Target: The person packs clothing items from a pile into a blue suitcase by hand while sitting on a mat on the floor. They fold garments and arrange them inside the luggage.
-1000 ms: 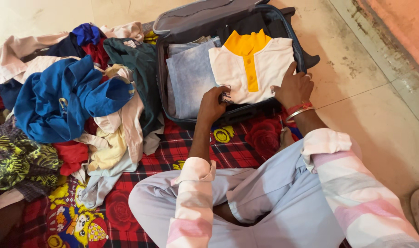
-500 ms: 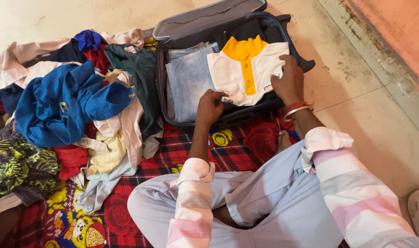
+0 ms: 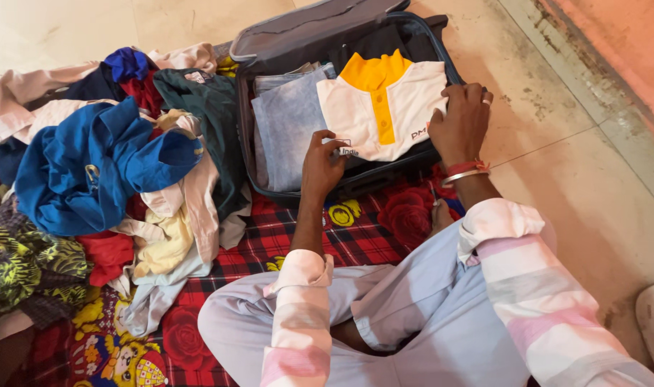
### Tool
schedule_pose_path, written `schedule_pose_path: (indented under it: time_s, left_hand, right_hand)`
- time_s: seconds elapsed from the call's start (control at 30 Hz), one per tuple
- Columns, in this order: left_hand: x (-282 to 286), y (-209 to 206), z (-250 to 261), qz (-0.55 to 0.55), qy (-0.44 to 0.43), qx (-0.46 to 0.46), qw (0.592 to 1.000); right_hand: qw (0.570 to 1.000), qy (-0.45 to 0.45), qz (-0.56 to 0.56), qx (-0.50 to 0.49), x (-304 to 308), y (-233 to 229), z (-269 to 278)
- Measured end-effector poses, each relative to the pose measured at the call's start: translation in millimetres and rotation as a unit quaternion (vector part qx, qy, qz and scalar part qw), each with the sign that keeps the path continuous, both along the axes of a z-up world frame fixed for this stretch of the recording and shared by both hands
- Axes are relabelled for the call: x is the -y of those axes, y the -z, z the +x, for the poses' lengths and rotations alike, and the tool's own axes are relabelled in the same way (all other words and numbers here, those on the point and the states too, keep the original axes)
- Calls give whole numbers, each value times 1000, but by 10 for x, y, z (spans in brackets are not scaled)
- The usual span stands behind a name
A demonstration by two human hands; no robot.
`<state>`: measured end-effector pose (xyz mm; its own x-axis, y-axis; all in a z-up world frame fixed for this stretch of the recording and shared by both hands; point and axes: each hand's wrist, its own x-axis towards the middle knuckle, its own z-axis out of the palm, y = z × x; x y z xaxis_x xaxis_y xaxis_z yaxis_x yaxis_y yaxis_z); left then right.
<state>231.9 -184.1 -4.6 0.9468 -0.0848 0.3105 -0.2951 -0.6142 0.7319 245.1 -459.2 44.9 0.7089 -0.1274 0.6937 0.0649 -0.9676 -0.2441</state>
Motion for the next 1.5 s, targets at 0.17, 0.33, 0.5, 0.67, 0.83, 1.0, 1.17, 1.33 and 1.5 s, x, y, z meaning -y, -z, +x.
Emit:
schedule_pose_path:
  time_s: [0.17, 0.33, 0.5, 0.67, 0.83, 1.0, 1.17, 1.33, 1.5]
  left_hand:
    - [6, 56, 47, -36, -25, 13, 999]
    - [-6, 162, 103, -30, -57, 40, 997]
    - [-42, 278, 143, -77, -81, 40, 993]
    - [-62, 340, 185, -124, -86, 26, 988]
    - [-75, 333, 159, -116, -64, 30, 991]
    - [-98, 350, 158, -135, -15, 8, 991]
    - [-117, 439, 201, -113, -11, 26, 993]
    - [-142, 423, 196, -80, -6, 149, 986]
    - [-111, 295, 177, -183, 24, 19, 983]
  right_hand:
    - [922, -181, 264, -217, -100, 156, -74]
    - [847, -193, 363, -337, -277, 200, -221]
    - [743, -127, 514, -409, -144, 186, -110]
    - [745, -128, 548, -359, -116, 218, -122]
    - [759, -126, 585, -254, -140, 186, -8]
    - [821, -82, 541, -163, -217, 195, 187]
    - [953, -160, 256, 18, -519, -5, 196]
    - [911, -390, 131, 4, -929, -134, -25]
    - [908, -357, 212, -63, -915, -30, -46]
